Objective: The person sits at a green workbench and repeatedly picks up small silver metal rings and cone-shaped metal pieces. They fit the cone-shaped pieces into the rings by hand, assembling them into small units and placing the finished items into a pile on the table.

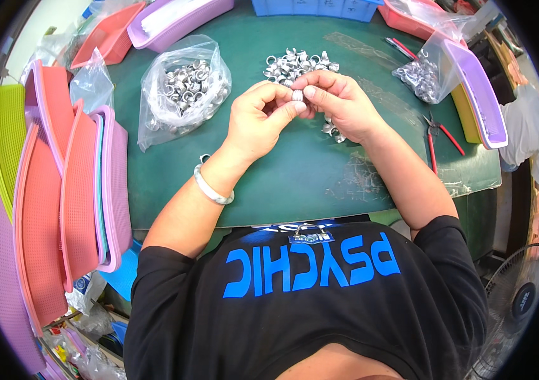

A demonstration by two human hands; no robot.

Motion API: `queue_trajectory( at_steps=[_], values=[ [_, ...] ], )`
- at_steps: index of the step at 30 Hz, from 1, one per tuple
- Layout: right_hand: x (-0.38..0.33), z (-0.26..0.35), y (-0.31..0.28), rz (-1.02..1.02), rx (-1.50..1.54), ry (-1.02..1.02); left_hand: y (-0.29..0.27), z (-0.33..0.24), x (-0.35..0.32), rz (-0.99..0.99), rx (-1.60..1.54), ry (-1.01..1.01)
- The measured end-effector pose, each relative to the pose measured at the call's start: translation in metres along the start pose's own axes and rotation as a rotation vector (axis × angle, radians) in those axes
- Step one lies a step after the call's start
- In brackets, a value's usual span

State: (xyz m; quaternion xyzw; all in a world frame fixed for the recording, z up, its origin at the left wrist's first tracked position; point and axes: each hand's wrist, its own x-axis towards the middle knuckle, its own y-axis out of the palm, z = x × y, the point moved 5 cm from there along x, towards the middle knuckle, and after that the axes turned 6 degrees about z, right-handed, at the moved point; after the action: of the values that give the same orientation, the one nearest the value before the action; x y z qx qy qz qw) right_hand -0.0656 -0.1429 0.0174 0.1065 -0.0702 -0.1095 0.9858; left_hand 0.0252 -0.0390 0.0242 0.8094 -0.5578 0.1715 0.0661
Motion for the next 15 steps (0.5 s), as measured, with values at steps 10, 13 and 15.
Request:
queue_trajectory(
  at_steps=[10,13,15],
  values=[
    [-0.002,0.0057,-0.0017,-0.011,-0.067,-0.03,0.0039,0.0031,-0.0022,-0.004,-0.201,-0.065],
    [-0.0018,0.0045,-0.0026,0.003,-0.032,-0.049,0.0024,0.0005,-0.0025,0.002,-0.159,-0.038],
    [-0.0017,0.0036,-0.0031,0.004,-0.025,-0.058,0.0019,-0.0006,-0.0025,0.011,-0.118,0.026]
  ],
)
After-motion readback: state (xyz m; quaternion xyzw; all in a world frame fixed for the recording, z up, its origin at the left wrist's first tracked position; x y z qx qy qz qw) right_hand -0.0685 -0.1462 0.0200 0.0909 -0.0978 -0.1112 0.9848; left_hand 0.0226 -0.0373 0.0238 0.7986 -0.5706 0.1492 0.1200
